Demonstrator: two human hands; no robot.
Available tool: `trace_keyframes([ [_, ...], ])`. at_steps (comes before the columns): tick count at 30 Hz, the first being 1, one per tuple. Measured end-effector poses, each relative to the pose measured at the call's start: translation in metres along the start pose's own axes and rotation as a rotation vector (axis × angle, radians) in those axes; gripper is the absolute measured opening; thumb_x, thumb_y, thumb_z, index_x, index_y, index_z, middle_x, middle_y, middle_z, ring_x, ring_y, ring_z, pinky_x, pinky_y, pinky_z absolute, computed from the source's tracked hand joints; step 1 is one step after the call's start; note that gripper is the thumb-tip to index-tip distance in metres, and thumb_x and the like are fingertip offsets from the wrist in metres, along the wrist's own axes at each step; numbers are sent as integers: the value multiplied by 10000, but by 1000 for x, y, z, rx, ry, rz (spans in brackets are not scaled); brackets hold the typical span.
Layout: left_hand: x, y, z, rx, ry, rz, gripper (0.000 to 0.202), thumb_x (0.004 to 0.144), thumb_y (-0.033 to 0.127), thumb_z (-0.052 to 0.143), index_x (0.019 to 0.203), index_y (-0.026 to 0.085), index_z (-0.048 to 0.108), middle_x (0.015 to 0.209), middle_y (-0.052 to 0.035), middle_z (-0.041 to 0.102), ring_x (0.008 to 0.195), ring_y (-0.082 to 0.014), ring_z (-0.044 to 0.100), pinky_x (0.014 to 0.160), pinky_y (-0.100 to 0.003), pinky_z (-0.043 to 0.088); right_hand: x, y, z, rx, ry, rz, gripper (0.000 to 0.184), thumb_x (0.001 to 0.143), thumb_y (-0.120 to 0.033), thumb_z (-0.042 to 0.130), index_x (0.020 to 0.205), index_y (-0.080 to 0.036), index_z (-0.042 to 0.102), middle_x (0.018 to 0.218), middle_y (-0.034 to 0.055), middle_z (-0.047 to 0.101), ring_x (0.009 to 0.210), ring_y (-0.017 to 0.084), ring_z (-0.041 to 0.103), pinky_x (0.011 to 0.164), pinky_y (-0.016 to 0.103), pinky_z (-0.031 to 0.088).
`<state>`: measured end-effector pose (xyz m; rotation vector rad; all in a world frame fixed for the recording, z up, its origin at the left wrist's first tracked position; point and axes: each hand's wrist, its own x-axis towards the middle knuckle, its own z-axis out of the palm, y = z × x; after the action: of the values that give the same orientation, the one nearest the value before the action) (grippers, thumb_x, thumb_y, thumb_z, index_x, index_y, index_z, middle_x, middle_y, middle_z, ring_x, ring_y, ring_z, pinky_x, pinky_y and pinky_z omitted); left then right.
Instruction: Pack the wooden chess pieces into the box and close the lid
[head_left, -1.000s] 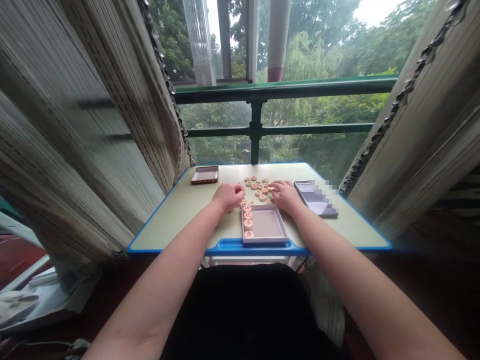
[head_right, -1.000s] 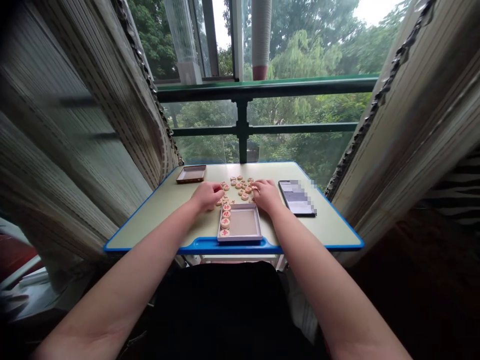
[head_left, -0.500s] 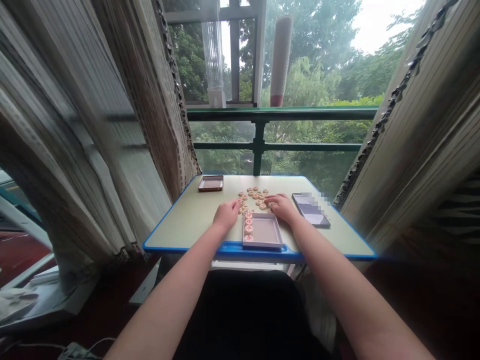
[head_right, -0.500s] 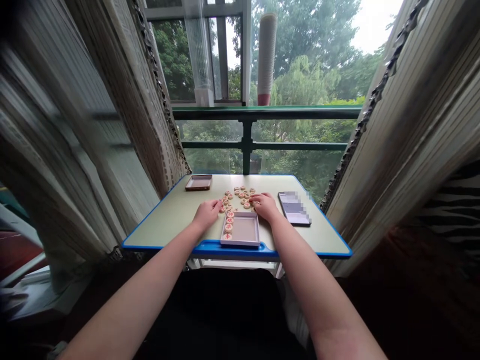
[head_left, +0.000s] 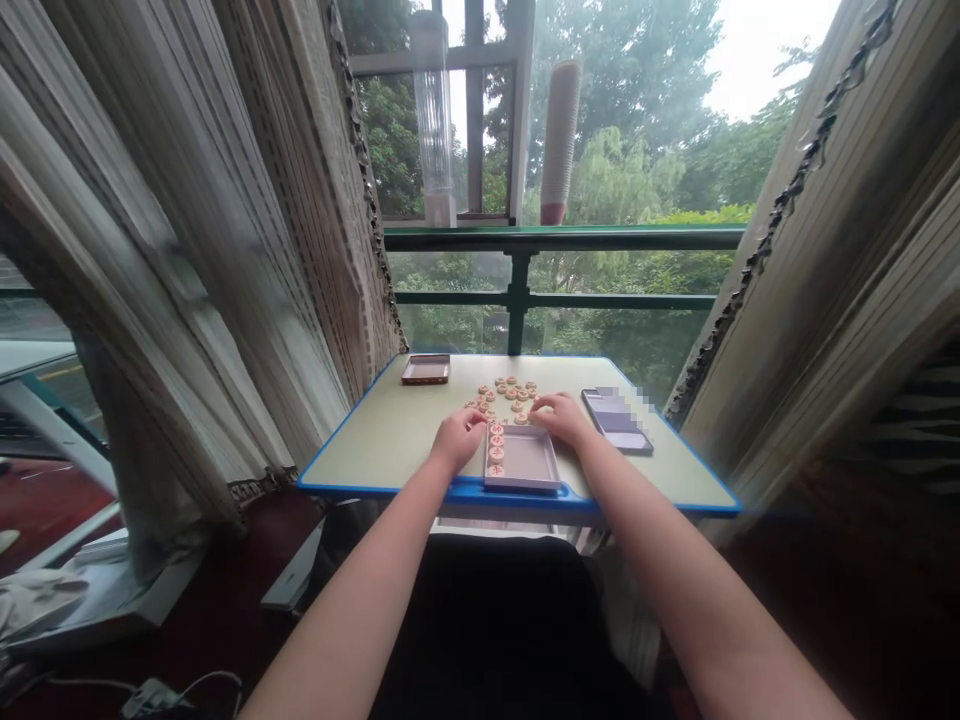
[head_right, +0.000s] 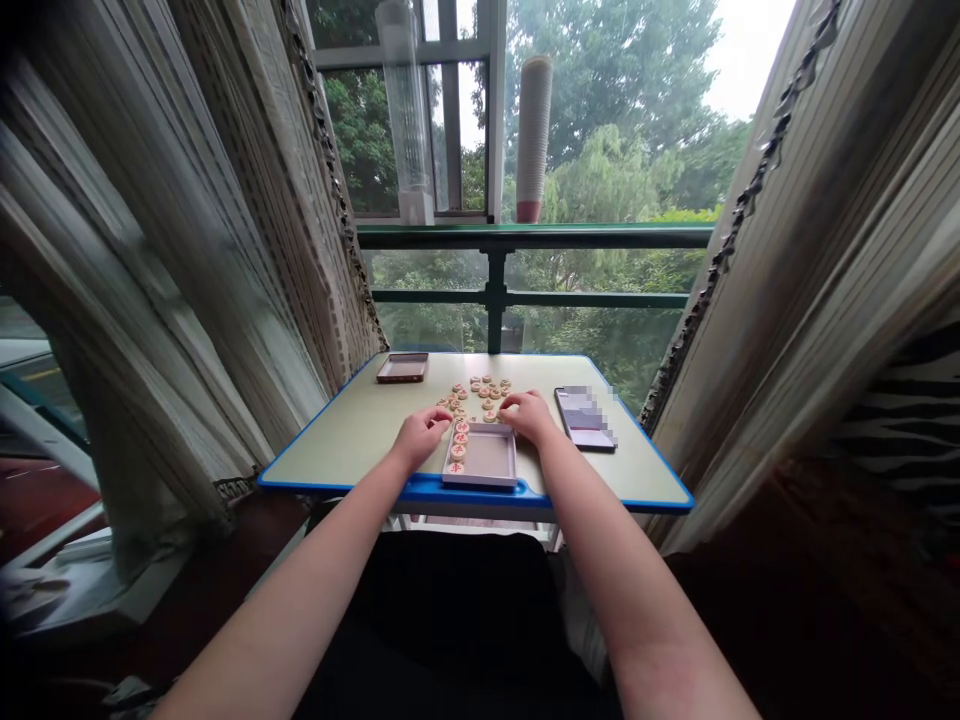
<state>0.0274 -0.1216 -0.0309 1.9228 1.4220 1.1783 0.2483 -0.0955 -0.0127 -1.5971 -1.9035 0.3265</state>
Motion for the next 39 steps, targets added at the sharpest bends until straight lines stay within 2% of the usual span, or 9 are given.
trace_keyframes([
  [7,-4,2,-2,45,17,27,177,753,311,513,722,190,638,762,-7,649,656,-126,544,654,-240,425,0,-4,-1,173,31,-13,143,644,-216,617,778,-186,656,872,50,667,977,227,517,892,358,370],
  [12,-3,1,-3,47,14,-15,196,743,327,519,675,183,632,674,-4,631,636,-131,538,623,-240,404,-8,-18,-11,392,22,-17,272,727,-340,586,935,-167,614,932,83,666,841,185,611,720,319,471],
  [14,-2,0,-3,13,5,-38,193,738,322,520,664,182,629,653,-2,629,628,-133,542,610,-240,401,-17,-24,-16,540,-17,-34,310,700,-328,617,968,-174,604,947,76,668,834,173,621,704,303,479],
  [18,1,-3,-3,-34,-6,-72,180,729,310,525,678,175,634,656,-7,636,639,-139,558,605,-238,407,-36,-31,-18,855,-205,-39,292,592,-186,677,880,-173,627,889,48,673,835,161,615,771,309,465],
  [22,1,-4,-3,-42,-6,-81,181,737,300,515,726,171,641,717,-17,656,686,-144,575,630,-237,420,-40,-36,-12,775,-300,3,268,565,-136,681,825,-173,629,854,29,663,820,147,607,760,290,465],
  [27,0,-1,-3,-3,7,-61,168,735,288,523,692,169,634,670,-19,644,658,-152,567,628,-252,418,-17,-44,-22,706,-341,-12,195,571,-134,673,765,-148,652,790,40,674,757,146,610,712,283,474],
  [33,-2,4,-2,146,-8,28,177,779,232,467,750,182,635,789,-37,658,757,-163,583,725,-273,433,9,-51,-33,534,-595,-41,215,580,-117,643,790,-129,693,756,40,681,727,139,608,696,266,470],
  [36,-6,8,-3,221,-35,125,191,792,194,434,788,184,625,871,-56,638,855,-177,579,798,-289,430,8,-51,-27,451,-580,-58,211,590,-133,639,796,-134,684,722,24,668,702,132,598,653,250,465],
  [39,-9,9,-2,238,-75,185,214,811,192,415,911,181,604,970,-75,616,906,-182,573,827,-294,426,4,-47,-24,405,-548,-114,228,627,-178,635,850,-140,659,703,13,650,658,121,581,594,237,449],
])
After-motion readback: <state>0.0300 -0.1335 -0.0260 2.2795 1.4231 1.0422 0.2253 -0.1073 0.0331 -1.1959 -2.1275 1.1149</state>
